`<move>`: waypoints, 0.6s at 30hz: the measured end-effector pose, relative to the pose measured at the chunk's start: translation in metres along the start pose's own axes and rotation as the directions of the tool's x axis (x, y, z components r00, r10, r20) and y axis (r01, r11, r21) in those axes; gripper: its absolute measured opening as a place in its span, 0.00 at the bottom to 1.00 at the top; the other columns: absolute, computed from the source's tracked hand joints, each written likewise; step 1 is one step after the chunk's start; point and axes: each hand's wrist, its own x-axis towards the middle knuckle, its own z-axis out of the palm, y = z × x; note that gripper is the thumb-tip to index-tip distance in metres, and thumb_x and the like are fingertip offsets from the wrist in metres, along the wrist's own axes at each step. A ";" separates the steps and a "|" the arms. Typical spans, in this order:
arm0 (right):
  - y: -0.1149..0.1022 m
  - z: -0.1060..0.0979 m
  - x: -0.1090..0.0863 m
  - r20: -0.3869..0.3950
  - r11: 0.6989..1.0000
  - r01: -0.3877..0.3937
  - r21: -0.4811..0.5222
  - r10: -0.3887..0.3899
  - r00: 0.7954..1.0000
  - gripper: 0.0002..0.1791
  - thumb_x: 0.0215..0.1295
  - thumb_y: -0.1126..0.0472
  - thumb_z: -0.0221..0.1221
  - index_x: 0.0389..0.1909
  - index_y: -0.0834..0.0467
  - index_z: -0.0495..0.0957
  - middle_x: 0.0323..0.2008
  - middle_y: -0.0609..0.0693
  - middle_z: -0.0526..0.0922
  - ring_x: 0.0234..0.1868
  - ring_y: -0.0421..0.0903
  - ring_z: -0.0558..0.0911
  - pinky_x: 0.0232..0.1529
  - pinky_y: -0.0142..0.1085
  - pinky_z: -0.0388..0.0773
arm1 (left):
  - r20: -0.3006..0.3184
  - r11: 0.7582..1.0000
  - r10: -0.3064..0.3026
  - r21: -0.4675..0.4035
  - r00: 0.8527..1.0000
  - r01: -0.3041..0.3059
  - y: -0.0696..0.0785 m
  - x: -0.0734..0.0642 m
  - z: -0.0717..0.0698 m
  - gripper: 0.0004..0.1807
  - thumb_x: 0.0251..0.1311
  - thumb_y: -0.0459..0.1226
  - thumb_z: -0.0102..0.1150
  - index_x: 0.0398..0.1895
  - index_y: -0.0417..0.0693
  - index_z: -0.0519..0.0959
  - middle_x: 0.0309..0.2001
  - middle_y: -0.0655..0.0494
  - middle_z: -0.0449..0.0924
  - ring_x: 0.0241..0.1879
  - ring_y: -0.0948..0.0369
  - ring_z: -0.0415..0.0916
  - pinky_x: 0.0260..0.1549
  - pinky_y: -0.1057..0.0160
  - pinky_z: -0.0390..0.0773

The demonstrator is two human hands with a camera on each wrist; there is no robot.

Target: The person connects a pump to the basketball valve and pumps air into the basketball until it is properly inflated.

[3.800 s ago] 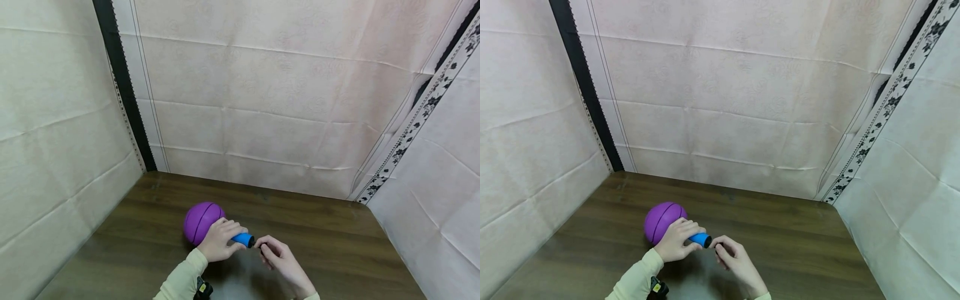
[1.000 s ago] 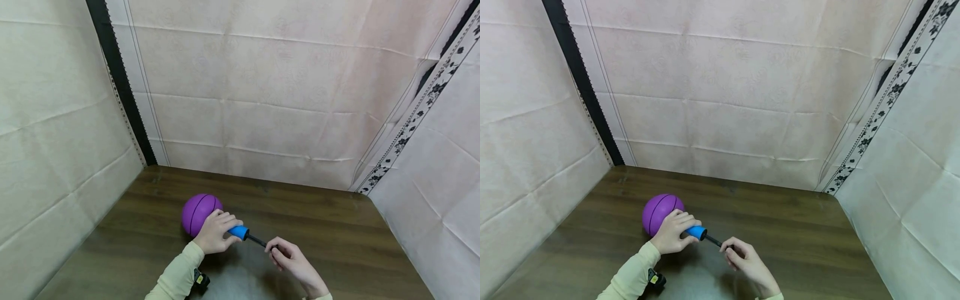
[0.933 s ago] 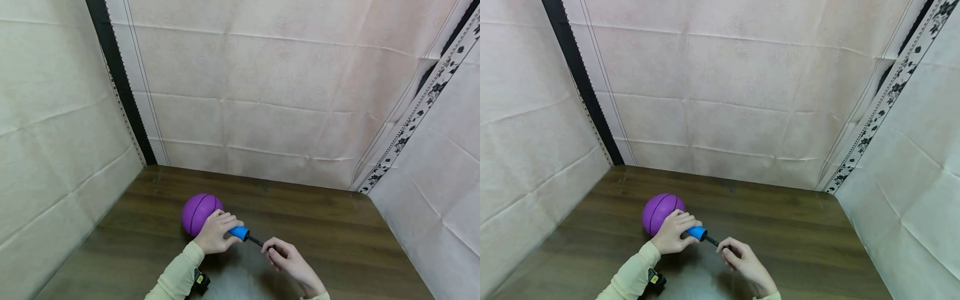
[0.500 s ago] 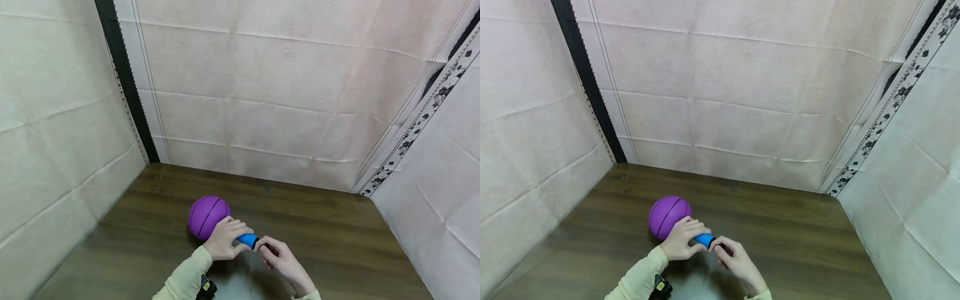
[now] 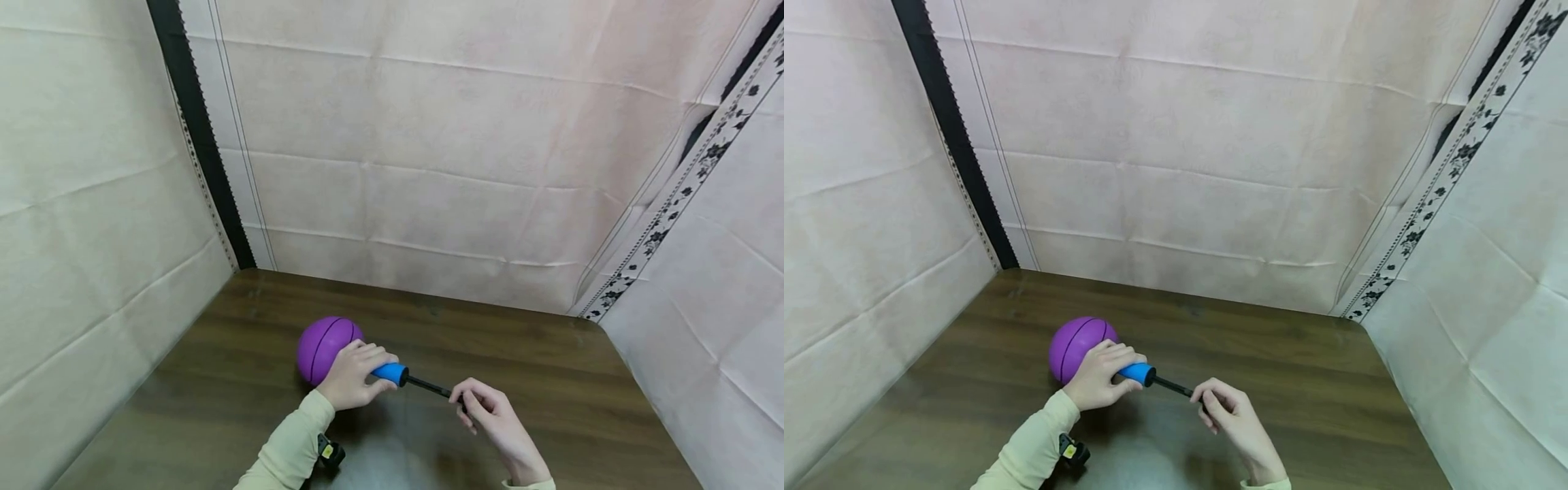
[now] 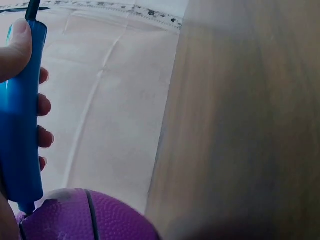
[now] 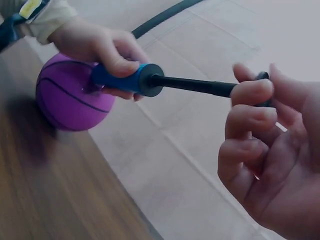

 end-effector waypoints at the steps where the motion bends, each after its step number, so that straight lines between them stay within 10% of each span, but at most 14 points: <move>1: 0.001 0.001 0.001 0.011 1.000 0.026 0.010 -0.026 1.000 0.13 0.76 0.69 0.38 0.44 0.65 0.73 0.20 0.58 0.63 0.19 0.51 0.61 0.18 0.42 0.61 | -0.004 1.000 0.000 0.001 1.000 0.000 0.000 -0.001 0.000 0.22 0.64 0.60 0.51 0.46 0.56 0.81 0.39 0.66 0.83 0.39 0.68 0.77 0.40 0.65 0.70; 18: 0.022 0.038 0.025 -0.009 0.992 -0.055 -0.111 0.054 0.999 0.11 0.76 0.64 0.44 0.44 0.67 0.72 0.22 0.62 0.66 0.18 0.36 0.66 0.16 0.32 0.66 | -0.011 0.994 0.108 -0.016 0.994 -0.108 0.003 -0.005 0.004 0.18 0.60 0.57 0.58 0.44 0.58 0.80 0.36 0.67 0.82 0.37 0.68 0.76 0.41 0.66 0.69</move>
